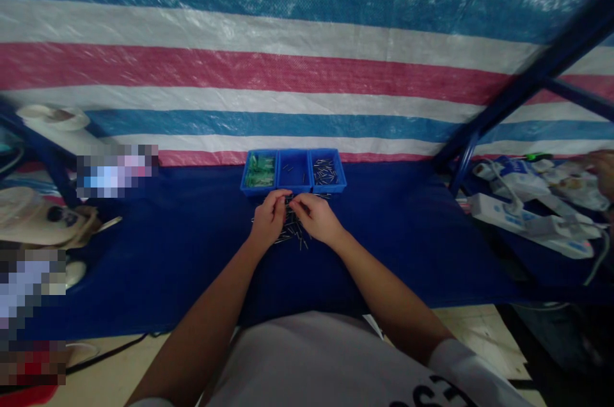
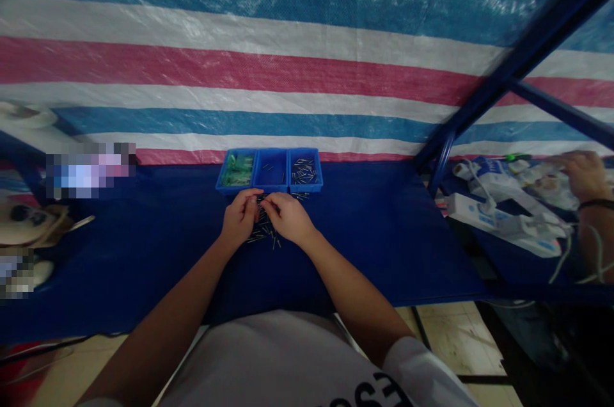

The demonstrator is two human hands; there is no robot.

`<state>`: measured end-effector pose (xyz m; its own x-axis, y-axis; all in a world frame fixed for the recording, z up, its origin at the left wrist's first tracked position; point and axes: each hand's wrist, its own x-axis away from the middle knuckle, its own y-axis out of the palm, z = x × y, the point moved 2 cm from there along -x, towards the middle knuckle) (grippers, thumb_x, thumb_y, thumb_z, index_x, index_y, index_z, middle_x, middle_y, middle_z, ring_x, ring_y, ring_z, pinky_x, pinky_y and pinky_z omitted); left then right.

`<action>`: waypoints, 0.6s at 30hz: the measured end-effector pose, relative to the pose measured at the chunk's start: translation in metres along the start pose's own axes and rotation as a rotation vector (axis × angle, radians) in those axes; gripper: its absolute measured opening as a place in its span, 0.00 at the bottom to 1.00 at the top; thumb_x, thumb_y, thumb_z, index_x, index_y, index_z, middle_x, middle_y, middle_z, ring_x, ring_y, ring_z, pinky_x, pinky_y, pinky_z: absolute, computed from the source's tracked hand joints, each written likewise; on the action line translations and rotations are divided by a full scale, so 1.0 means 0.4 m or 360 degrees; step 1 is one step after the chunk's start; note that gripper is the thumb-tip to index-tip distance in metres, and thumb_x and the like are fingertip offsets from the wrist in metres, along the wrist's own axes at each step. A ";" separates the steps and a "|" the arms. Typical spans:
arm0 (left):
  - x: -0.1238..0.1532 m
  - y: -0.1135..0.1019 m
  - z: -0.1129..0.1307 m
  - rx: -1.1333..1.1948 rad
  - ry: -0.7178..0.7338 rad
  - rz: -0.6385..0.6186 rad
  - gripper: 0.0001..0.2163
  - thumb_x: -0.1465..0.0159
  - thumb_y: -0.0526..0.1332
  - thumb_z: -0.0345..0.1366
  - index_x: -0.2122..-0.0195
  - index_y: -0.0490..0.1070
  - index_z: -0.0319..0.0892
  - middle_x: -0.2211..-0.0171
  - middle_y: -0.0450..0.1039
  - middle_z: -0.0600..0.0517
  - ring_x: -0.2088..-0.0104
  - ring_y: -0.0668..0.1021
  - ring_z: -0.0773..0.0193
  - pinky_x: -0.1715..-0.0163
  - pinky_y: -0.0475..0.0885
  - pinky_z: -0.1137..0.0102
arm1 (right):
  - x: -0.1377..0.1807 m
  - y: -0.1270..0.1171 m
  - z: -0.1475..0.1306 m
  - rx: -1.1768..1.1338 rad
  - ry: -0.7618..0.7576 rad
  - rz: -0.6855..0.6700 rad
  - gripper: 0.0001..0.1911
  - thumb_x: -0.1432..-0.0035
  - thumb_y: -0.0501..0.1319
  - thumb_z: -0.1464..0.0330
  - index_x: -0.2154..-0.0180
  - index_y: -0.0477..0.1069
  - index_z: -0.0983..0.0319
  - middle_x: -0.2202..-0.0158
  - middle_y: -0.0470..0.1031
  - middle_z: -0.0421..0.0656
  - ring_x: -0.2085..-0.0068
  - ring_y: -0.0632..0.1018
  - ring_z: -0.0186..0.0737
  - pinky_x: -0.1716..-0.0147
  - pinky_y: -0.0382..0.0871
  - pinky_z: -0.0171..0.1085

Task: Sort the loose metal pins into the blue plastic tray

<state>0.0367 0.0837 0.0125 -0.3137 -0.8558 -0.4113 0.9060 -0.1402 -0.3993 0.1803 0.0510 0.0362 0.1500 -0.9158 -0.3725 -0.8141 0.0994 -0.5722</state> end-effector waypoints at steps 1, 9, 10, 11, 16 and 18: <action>0.000 0.000 0.000 0.0011 -0.0018 0.0001 0.13 0.31 0.48 0.38 0.53 0.68 0.41 0.85 0.62 0.60 0.84 0.68 0.71 0.78 0.65 0.75 | 0.000 0.001 0.001 -0.0008 0.0013 0.0006 0.11 0.36 0.53 0.66 0.68 0.70 0.62 0.72 0.70 0.41 0.69 0.70 0.35 0.68 0.62 0.33; -0.003 0.001 0.004 0.0163 0.0073 0.0049 0.13 0.36 0.57 0.38 0.52 0.65 0.42 0.71 0.69 0.54 0.75 0.73 0.70 0.71 0.70 0.73 | 0.000 0.003 0.014 -0.0097 0.0129 0.0092 0.13 0.36 0.53 0.65 0.71 0.70 0.62 0.76 0.68 0.38 0.73 0.69 0.33 0.72 0.59 0.32; -0.004 0.003 0.004 0.0183 0.0084 0.0046 0.13 0.36 0.57 0.38 0.52 0.65 0.42 0.71 0.69 0.55 0.75 0.73 0.70 0.71 0.70 0.73 | -0.001 0.004 0.014 -0.0102 0.0130 0.0096 0.14 0.36 0.53 0.65 0.71 0.69 0.62 0.76 0.68 0.38 0.74 0.69 0.33 0.72 0.59 0.32; -0.004 0.004 0.004 0.0201 0.0087 0.0041 0.13 0.36 0.57 0.37 0.52 0.64 0.42 0.71 0.69 0.55 0.75 0.73 0.70 0.71 0.70 0.73 | -0.001 0.003 0.015 -0.0106 0.0132 0.0096 0.14 0.36 0.53 0.65 0.72 0.69 0.62 0.77 0.68 0.38 0.74 0.69 0.33 0.72 0.59 0.32; -0.002 0.007 -0.001 0.0219 0.0067 0.0023 0.12 0.36 0.56 0.37 0.51 0.64 0.42 0.75 0.68 0.57 0.77 0.72 0.72 0.74 0.68 0.75 | -0.001 0.001 0.011 -0.0077 0.0131 0.0081 0.15 0.36 0.52 0.64 0.72 0.69 0.62 0.77 0.68 0.38 0.74 0.68 0.33 0.72 0.59 0.32; -0.001 0.006 -0.002 0.0210 0.0049 0.0007 0.13 0.35 0.56 0.37 0.50 0.64 0.42 0.77 0.67 0.58 0.79 0.71 0.72 0.77 0.66 0.76 | -0.001 0.001 0.010 -0.0072 0.0116 0.0074 0.14 0.36 0.52 0.64 0.72 0.69 0.62 0.76 0.68 0.38 0.74 0.68 0.33 0.72 0.60 0.32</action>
<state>0.0386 0.0840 0.0110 -0.3167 -0.8410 -0.4386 0.9362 -0.2028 -0.2871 0.1822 0.0528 0.0334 0.0714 -0.9366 -0.3431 -0.8441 0.1265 -0.5210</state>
